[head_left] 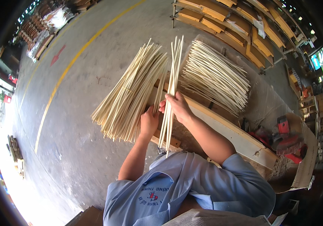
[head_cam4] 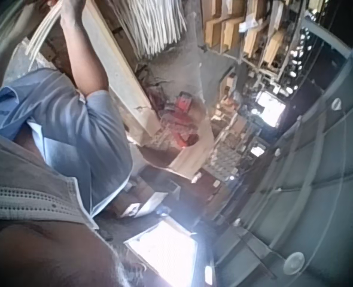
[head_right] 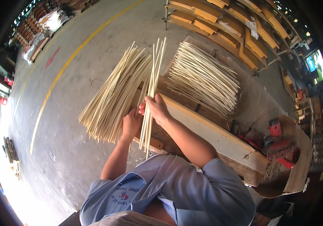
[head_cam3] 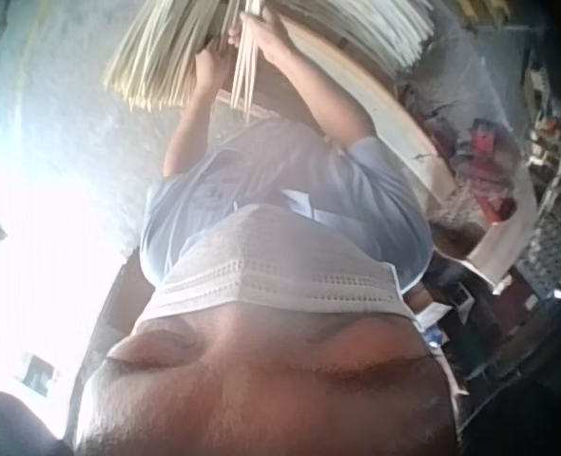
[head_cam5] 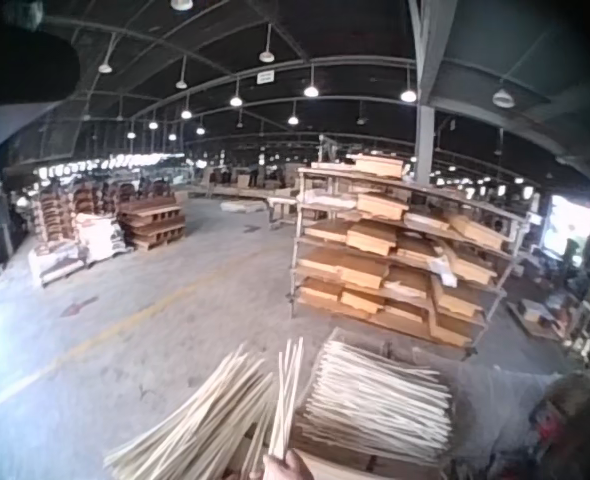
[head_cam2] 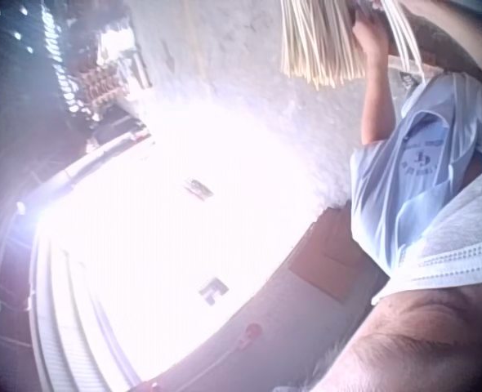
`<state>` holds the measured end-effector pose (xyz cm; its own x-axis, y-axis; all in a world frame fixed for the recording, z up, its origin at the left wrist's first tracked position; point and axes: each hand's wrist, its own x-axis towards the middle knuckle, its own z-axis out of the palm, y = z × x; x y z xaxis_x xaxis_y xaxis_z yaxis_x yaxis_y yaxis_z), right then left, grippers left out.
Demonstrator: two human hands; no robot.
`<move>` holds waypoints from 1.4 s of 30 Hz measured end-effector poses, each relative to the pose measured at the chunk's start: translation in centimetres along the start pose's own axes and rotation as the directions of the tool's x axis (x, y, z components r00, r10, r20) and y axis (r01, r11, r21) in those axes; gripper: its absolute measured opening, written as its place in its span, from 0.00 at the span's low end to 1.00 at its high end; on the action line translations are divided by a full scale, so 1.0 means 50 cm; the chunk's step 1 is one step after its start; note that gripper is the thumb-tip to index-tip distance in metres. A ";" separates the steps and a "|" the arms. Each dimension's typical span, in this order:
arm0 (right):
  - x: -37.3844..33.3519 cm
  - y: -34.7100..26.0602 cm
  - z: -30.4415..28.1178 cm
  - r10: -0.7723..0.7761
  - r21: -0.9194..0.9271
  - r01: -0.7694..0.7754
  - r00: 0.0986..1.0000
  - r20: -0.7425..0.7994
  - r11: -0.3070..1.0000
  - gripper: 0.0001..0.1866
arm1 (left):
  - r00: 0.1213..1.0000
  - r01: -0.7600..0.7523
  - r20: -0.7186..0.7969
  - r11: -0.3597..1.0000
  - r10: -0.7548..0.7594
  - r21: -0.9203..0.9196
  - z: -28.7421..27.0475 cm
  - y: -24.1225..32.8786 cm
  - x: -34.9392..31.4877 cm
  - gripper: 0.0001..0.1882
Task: The person repeatedly picks up small bundles of thin bamboo sticks, aligns them on a wooden guide, and cuts them to length using a red handheld circular saw. Cut pieces are placed into a growing pile on the workbench. The process is repeated continuously throughout the clip.
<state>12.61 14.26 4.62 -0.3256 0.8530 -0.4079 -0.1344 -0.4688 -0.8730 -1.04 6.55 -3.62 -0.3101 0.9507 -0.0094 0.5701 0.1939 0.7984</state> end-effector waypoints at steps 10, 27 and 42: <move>-0.138 -0.056 -0.175 -0.204 0.450 -0.006 0.886 0.416 0.893 0.12 | 0.982 -0.164 -0.031 0.918 0.188 0.360 -0.010 0.040 -0.057 0.26; -0.463 -0.001 -0.540 -0.400 -0.250 0.456 0.883 0.246 0.854 0.16 | 0.597 -0.168 0.433 0.633 0.676 -0.756 0.190 0.660 -0.246 0.21; -0.584 0.060 -0.627 -0.614 -0.161 0.605 0.789 -0.003 0.779 0.18 | 0.439 -0.085 0.599 0.695 0.670 -0.714 0.323 0.706 -0.354 0.10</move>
<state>51.06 -4.87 5.52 -0.1720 0.9618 0.2132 -0.1510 0.1881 -0.9705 36.90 0.47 15.01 0.7016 0.6921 0.1695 -0.1209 -0.1189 0.9855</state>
